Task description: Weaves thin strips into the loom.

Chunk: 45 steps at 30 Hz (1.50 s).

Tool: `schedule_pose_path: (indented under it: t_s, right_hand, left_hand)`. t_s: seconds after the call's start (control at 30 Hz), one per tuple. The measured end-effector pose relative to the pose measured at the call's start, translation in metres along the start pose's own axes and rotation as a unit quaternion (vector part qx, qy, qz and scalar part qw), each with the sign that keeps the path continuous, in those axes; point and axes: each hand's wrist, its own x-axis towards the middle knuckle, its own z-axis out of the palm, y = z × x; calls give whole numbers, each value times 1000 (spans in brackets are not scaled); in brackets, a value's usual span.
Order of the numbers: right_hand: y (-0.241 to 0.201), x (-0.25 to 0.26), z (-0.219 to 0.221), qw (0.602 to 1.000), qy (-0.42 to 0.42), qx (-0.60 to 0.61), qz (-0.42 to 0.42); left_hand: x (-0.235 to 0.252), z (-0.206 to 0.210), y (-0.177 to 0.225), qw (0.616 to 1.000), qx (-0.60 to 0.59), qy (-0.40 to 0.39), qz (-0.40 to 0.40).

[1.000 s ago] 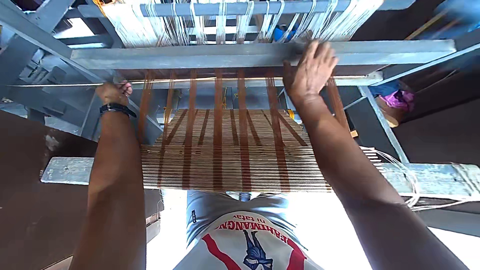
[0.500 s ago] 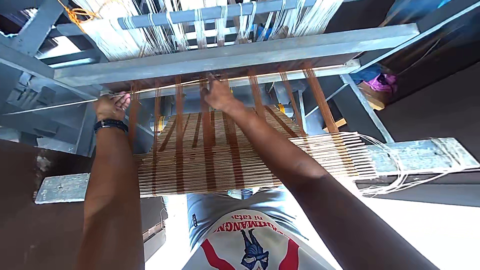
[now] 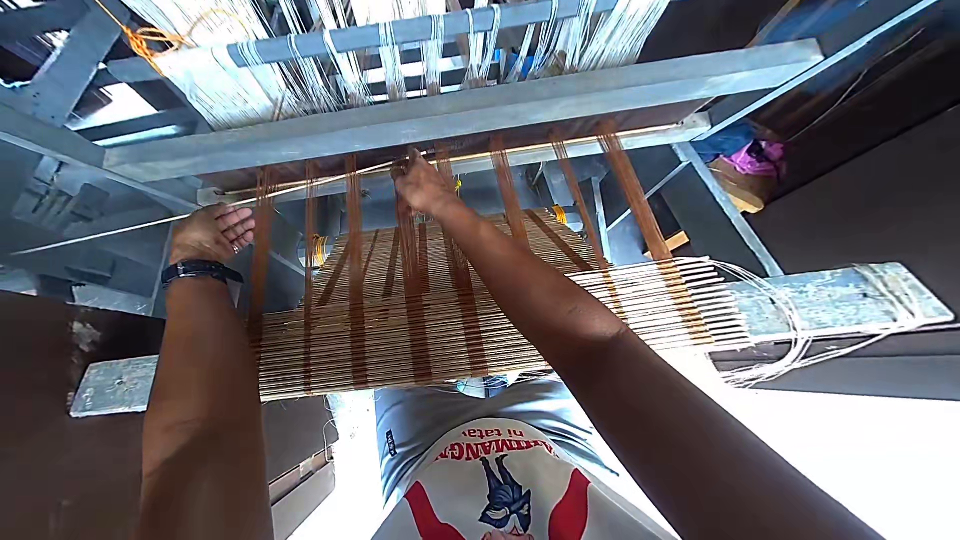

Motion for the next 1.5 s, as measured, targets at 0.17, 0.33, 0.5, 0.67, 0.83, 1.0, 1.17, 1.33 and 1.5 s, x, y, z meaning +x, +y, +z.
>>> schedule_pose_path:
  t_s: [0.17, 0.33, 0.5, 0.67, 0.83, 1.0, 1.17, 1.33, 1.5]
  right_hand:
    - [-2, 0, -3, 1000, -11, 9, 24]
    - [-5, -6, -9, 998, 20, 10, 53]
    - [-4, -3, -10, 998, 21, 24, 59]
    - [-2, -1, -10, 997, 17, 48, 64]
    - [4, -13, -26, 994, -11, 106, 33]
    - [29, -39, -64, 992, 113, -61, -11]
    - [62, -23, -65, 990, 74, -115, -13]
    - [65, -12, -51, 993, 69, -79, -45]
    - [65, -8, -47, 993, 78, -66, -58]
  left_hand:
    - [-6, 5, -3, 1000, 22, -21, 3]
    - [-19, -8, 4, 937, 320, 92, 103]
    - [-17, -21, 16, 770, 569, 103, 268]
    - [9, -25, 7, 695, 650, 4, 307]
    - [-7, -12, 5, 684, 643, 3, 343]
    - [-17, -3, 4, 674, 642, -6, 364]
    - [-29, 10, 4, 664, 658, -14, 356]
    - [-28, 3, 3, 659, 652, -17, 375]
    - [-28, 0, 3, 653, 651, -29, 387]
